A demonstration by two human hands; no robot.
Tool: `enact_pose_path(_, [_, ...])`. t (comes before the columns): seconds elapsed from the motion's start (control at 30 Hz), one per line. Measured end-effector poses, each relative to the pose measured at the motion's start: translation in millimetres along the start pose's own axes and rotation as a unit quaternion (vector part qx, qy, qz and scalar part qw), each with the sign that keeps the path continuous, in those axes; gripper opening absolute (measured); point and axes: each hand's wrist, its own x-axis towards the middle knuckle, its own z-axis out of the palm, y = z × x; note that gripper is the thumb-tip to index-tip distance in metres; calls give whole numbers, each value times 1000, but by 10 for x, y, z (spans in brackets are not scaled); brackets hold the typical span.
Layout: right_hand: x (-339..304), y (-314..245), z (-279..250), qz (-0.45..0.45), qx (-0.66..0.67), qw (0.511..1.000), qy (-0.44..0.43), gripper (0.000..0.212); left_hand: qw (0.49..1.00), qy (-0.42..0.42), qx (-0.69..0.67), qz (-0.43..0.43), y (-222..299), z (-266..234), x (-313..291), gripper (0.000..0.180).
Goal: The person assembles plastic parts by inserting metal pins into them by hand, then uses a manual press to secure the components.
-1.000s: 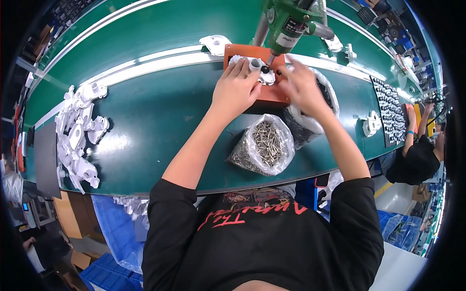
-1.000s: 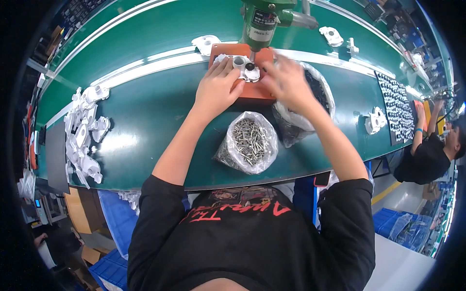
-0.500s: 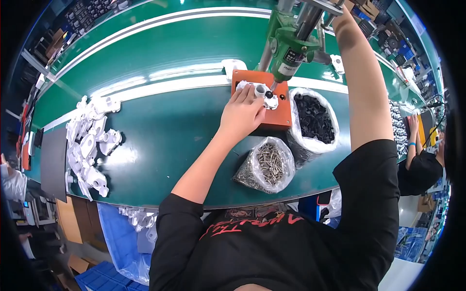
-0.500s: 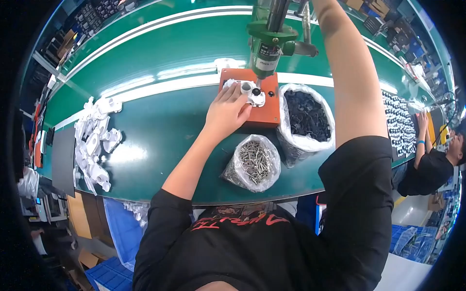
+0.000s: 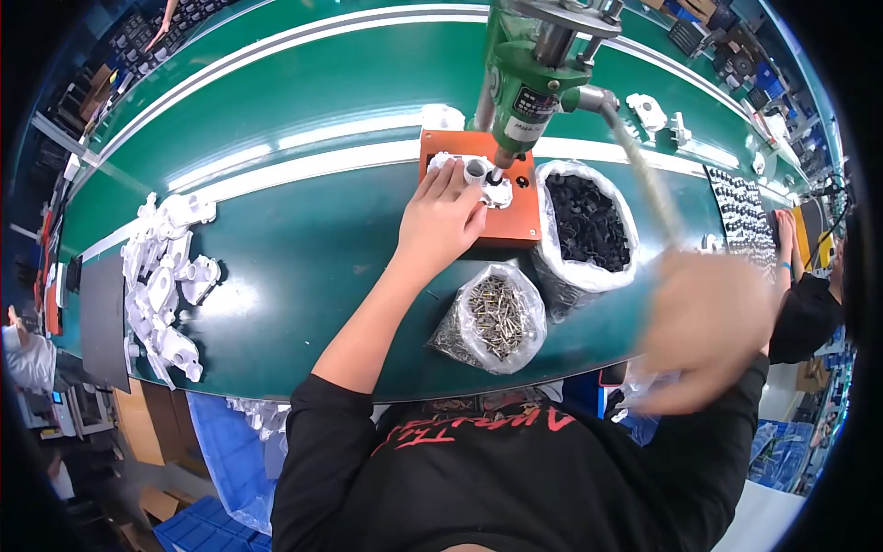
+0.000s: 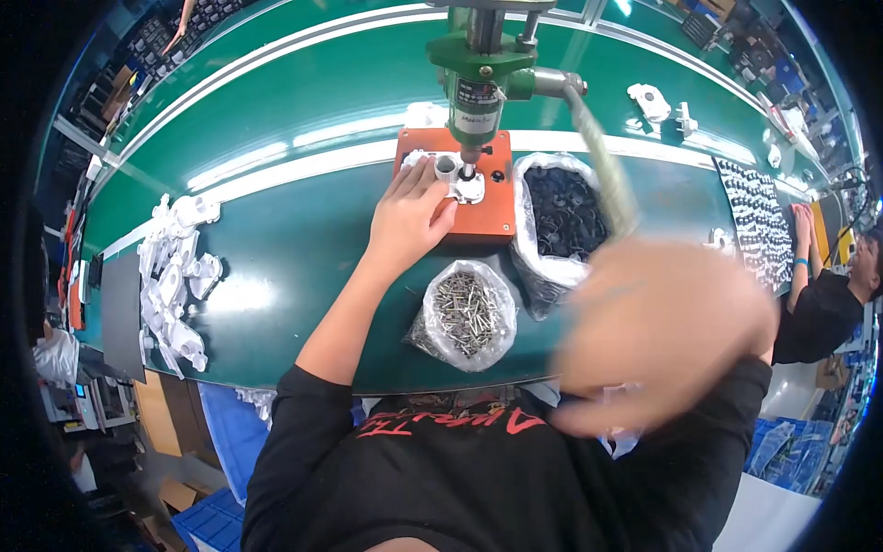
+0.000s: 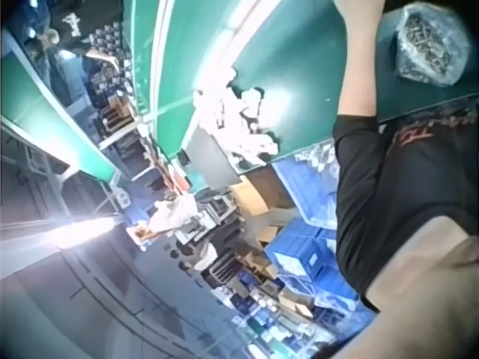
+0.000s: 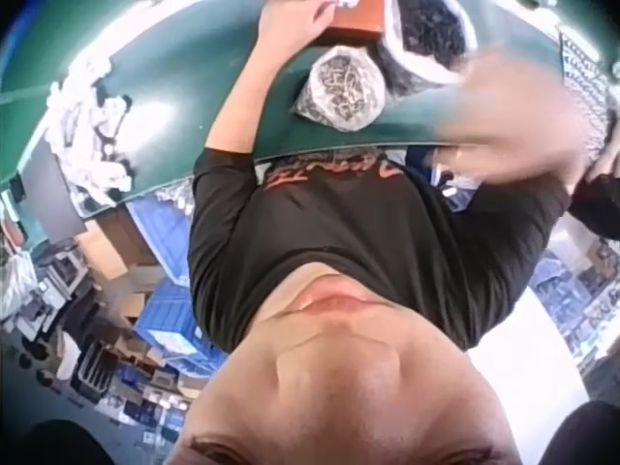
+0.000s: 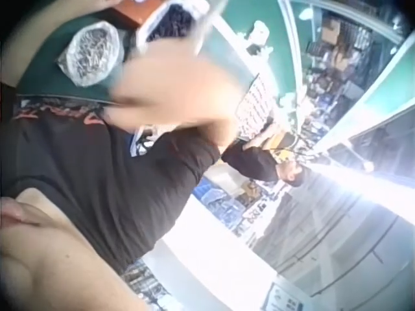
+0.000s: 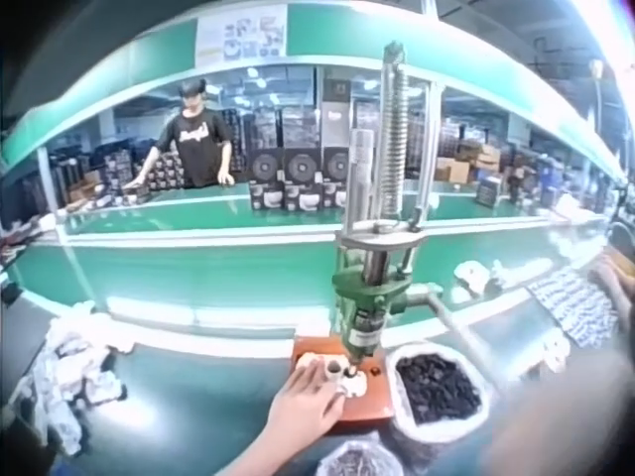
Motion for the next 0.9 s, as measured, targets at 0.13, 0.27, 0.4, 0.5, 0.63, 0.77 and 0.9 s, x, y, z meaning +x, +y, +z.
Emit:
enact_pose_path(0.13, [181,-294,622,277,-108,950,-97,34,993,8,-96,66,231,253,265,22])
enact_pose_path(0.27, [227,-246,490,231,-33,972,-18,33,995,13,-96,1,156,263,152,34])
enact_pose_path(0.4, [-426,135,61,36,304,893,330,51,979,-46,-179,-85,142,155,167,41])
enact_pose_path(0.5, [242,180,-417,62,345,654,671,39,944,-83,-279,-152,38,201,273,44])
enact_pose_path(0.63, [-923,2098,-316,-122,614,595,503,34,978,-122,-170,5,119,268,667,44])
enact_pose_path(0.77, [-158,1621,4,317,369,619,616,57,971,-215,-101,16,-58,147,771,53])
enact_pose_path(0.9, [-672,1704,555,301,340,628,632,59,957,-289,-24,8,81,-195,1040,58])
